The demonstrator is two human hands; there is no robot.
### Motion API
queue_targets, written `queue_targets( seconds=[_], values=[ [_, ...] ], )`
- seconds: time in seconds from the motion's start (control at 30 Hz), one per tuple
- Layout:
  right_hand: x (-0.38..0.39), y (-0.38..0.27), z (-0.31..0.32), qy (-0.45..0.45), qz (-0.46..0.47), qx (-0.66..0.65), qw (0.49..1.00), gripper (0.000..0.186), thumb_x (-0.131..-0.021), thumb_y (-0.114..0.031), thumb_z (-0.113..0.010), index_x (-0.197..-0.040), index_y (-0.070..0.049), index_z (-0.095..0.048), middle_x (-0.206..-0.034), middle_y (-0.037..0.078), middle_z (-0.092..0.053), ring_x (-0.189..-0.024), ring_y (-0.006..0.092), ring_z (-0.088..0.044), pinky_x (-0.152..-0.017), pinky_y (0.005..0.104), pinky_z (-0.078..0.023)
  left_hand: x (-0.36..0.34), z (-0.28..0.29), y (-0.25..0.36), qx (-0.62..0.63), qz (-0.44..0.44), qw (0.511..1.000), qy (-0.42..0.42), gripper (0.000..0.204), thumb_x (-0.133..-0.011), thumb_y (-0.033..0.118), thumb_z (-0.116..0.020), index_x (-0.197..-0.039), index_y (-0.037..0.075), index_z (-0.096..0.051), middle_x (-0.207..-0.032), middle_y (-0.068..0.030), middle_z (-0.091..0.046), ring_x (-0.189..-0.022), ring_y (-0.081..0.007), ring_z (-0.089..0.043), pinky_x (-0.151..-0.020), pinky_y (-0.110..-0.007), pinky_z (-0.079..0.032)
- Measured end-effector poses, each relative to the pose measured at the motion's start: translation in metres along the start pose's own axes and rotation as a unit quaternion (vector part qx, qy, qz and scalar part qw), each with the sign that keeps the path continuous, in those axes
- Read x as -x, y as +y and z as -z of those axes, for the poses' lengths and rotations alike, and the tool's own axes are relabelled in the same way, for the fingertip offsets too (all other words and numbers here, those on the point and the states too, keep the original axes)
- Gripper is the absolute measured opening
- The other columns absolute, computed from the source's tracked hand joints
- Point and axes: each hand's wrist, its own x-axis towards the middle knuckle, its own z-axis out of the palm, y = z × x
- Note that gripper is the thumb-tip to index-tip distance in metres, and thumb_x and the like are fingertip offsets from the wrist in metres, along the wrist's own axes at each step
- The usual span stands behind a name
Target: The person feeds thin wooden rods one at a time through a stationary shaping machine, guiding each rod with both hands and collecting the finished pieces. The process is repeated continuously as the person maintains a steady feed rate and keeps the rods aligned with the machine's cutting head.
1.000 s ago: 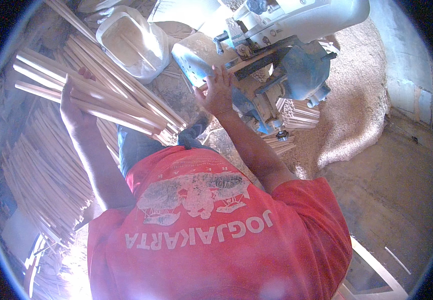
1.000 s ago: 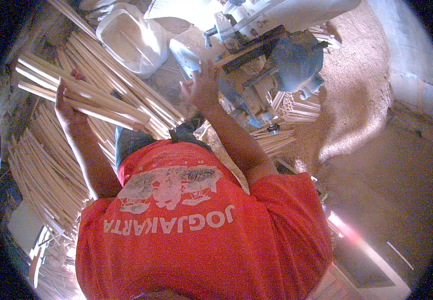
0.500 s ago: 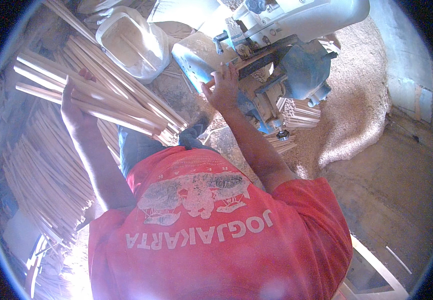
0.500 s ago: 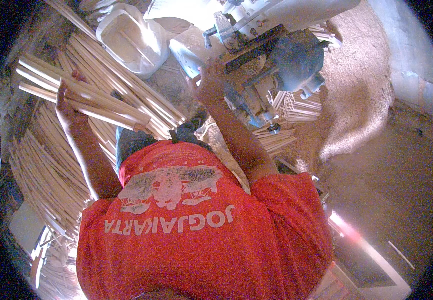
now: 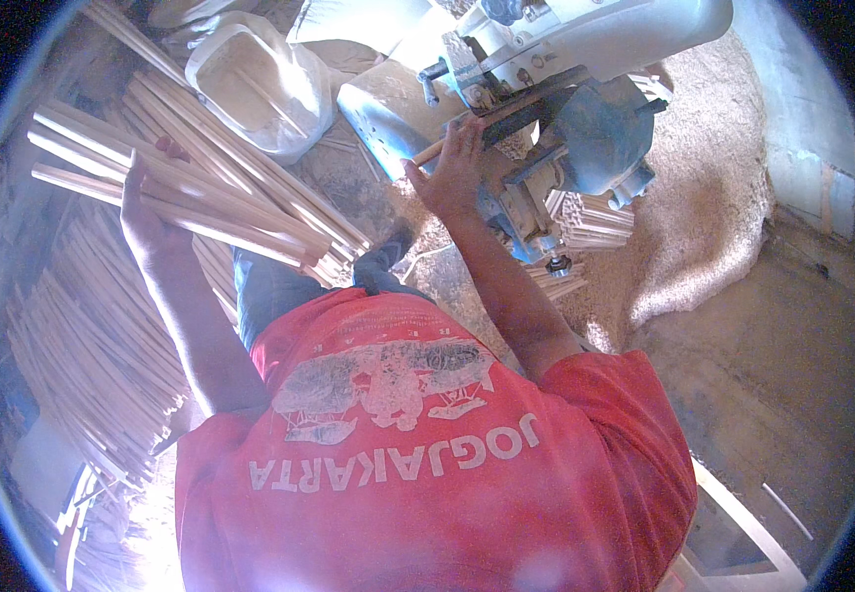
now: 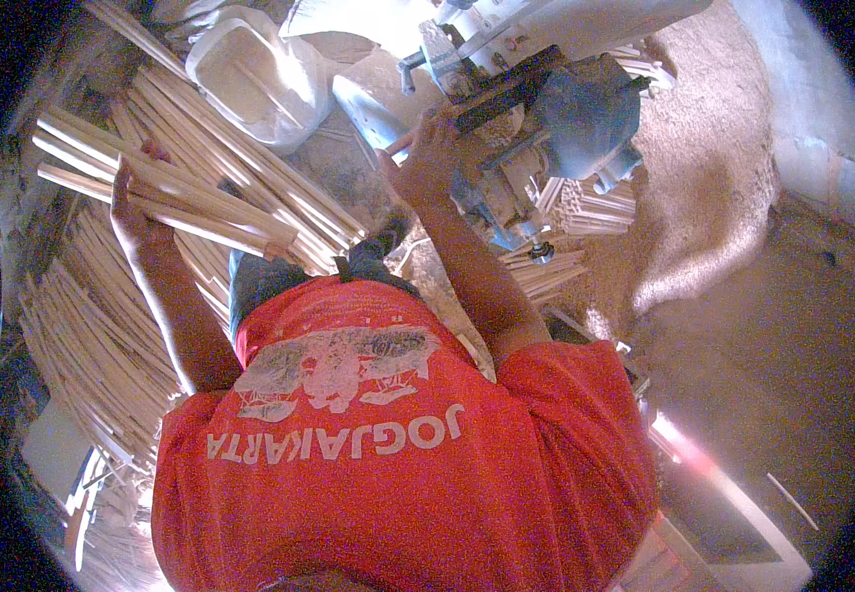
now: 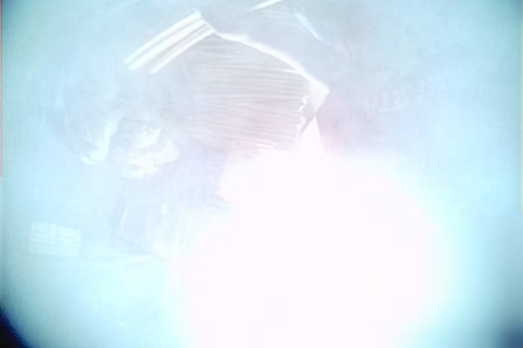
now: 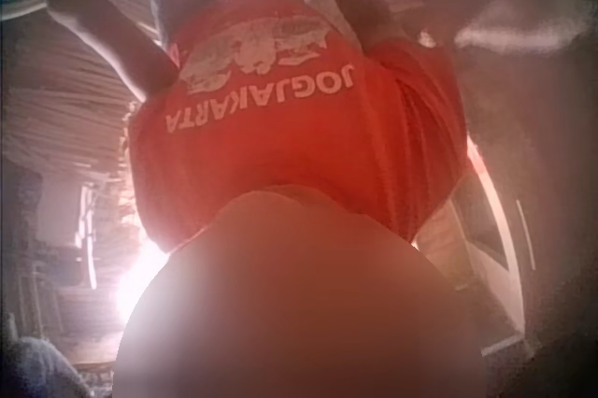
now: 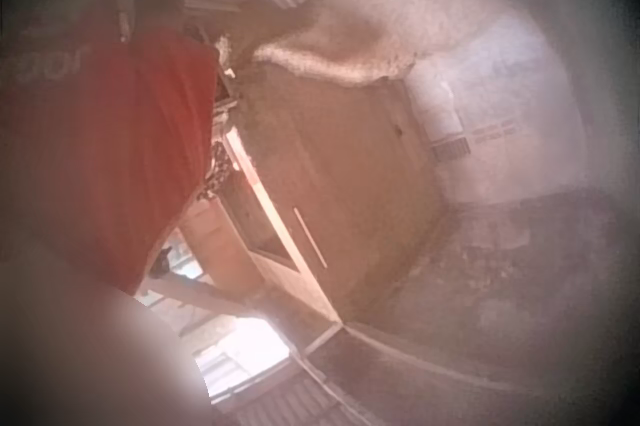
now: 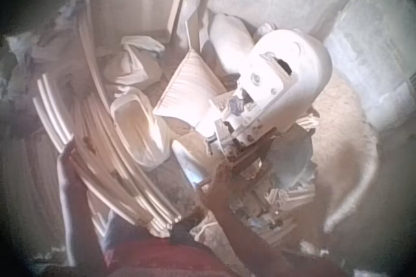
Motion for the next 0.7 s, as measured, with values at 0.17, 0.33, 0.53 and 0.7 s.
queue_targets(
  seconds=[0.17, 0.33, 0.53, 0.7],
  values=[
    [0.000, 0.007, -0.005, 0.022, -0.031, 0.014, 0.999, 0.120, -0.080, -0.061, -0.073, -0.149, 0.019, -0.016, -0.150, 0.046, -0.026, -0.146, 0.0577, -0.021, -0.121, 0.0585, -0.020, -0.004, 0.000, -0.001, 0.002, 0.013, 1.000, 0.008, 0.063, -0.101, 0.026, -0.060, -0.146, -0.009, -0.033, -0.121, -0.0256, -0.059, -0.113, -0.0323, -0.061, -0.099, -0.045, -0.052],
    [0.001, 0.017, -0.011, 0.015, -0.047, 0.053, 0.997, 0.127, -0.079, -0.069, -0.070, -0.149, 0.021, -0.015, -0.149, 0.048, -0.025, -0.145, 0.0577, -0.024, -0.120, 0.0589, -0.019, -0.006, -0.002, -0.004, -0.001, 0.000, 1.000, -0.002, 0.065, -0.100, 0.024, -0.061, -0.145, -0.011, -0.030, -0.119, -0.0264, -0.058, -0.112, -0.0327, -0.061, -0.099, -0.045, -0.052],
    [-0.004, 0.020, -0.005, 0.011, -0.076, 0.045, 0.996, 0.127, -0.077, -0.070, -0.071, -0.149, 0.020, -0.018, -0.149, 0.045, -0.030, -0.142, 0.0553, -0.031, -0.118, 0.0596, -0.023, -0.007, -0.003, -0.005, -0.001, 0.008, 1.000, -0.019, 0.065, -0.100, 0.023, -0.061, -0.145, -0.011, -0.029, -0.118, -0.0263, -0.058, -0.111, -0.0320, -0.061, -0.099, -0.044, -0.052],
    [-0.009, 0.023, 0.004, 0.018, -0.065, 0.080, 0.995, 0.124, -0.076, -0.067, -0.074, -0.148, 0.019, -0.021, -0.142, 0.043, -0.041, -0.131, 0.0552, -0.045, -0.110, 0.0611, -0.034, -0.008, -0.005, -0.005, 0.030, 0.031, 0.999, -0.025, 0.066, -0.099, 0.023, -0.061, -0.145, -0.011, -0.029, -0.120, -0.0258, -0.058, -0.112, -0.0318, -0.060, -0.101, -0.043, -0.051]
  ],
)
